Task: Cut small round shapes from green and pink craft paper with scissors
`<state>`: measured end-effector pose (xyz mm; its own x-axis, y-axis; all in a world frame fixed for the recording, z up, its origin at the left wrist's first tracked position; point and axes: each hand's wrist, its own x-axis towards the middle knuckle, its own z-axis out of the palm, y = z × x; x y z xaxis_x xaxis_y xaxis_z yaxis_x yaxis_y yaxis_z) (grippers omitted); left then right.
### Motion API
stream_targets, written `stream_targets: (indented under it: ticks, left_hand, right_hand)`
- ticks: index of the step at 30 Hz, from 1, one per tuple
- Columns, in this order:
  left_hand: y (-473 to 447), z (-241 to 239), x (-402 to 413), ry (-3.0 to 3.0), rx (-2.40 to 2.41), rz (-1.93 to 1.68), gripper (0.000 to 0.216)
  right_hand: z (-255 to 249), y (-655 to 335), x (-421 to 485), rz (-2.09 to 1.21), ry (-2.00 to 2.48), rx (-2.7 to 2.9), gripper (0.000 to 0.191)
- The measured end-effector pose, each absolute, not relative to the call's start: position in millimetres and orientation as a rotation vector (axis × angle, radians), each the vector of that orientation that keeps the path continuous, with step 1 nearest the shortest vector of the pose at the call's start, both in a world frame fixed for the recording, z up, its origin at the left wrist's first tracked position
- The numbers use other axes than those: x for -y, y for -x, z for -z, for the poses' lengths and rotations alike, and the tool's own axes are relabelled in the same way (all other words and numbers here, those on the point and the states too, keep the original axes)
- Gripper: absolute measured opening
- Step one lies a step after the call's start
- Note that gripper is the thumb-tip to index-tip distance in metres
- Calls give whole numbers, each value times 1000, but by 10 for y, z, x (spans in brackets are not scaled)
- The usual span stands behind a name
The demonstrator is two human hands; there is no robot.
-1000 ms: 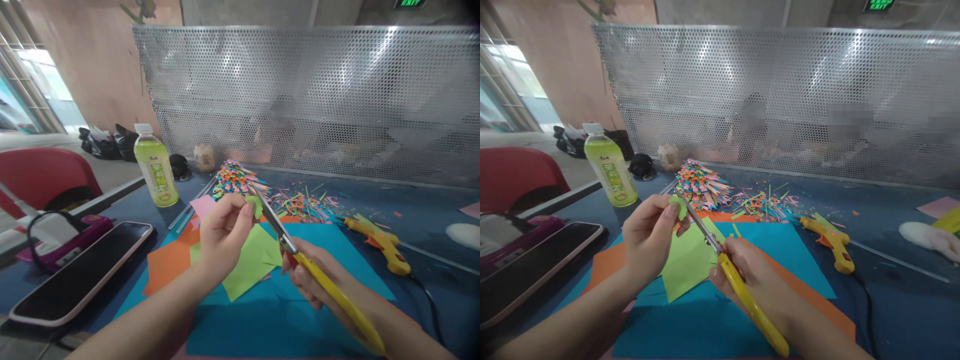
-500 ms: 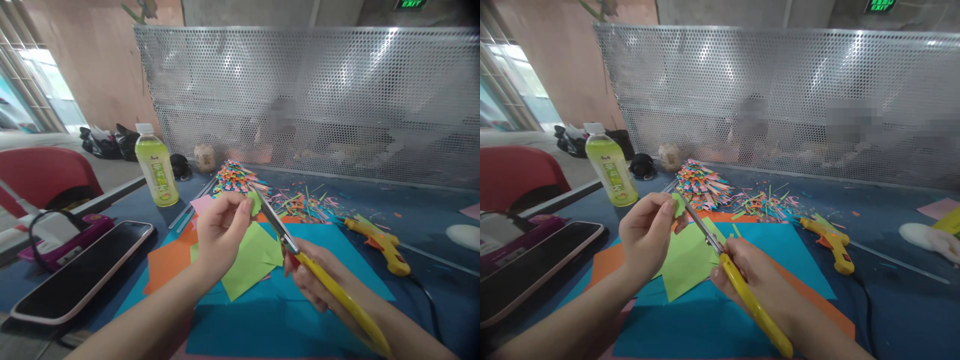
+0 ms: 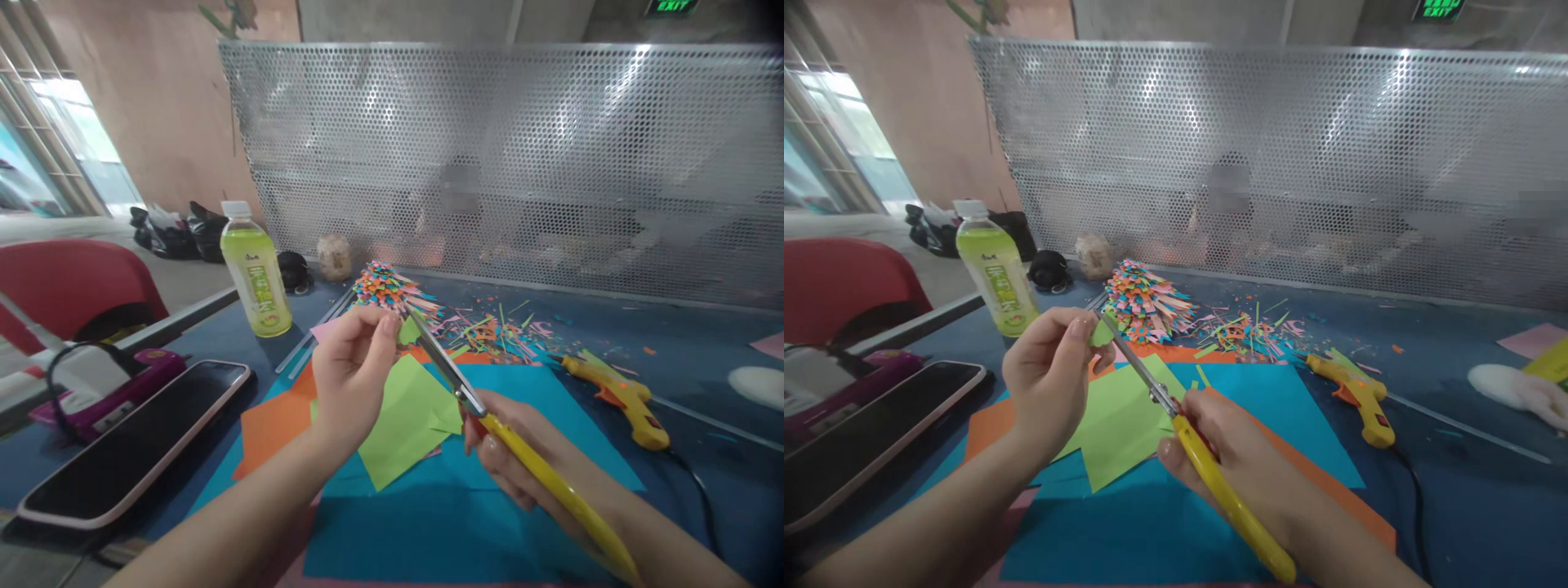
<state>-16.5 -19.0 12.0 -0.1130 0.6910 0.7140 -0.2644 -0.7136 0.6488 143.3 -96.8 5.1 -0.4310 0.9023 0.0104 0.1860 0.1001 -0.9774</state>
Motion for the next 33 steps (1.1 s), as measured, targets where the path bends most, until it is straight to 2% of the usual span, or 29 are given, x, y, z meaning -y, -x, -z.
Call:
stream_targets:
  ticks: [9,14,20,33]
  left_hand:
    - [163,-126,177,-1460,-528,-1906,16]
    - [178,-139,198,-1486,-388,-1783,24]
    - [149,-130,215,-1635,-414,-1763,16]
    - [148,-137,228,-1669,-367,-1757,16]
  right_hand:
    - [-39,-1449,977,-1326,1117,1747,43]
    - [-32,-1432,956,-1333,1113,1721,46]
    - [-28,-1430,969,-1356,1158,1684,46]
    - [-48,-1433,969,-1345,1143,1700,45]
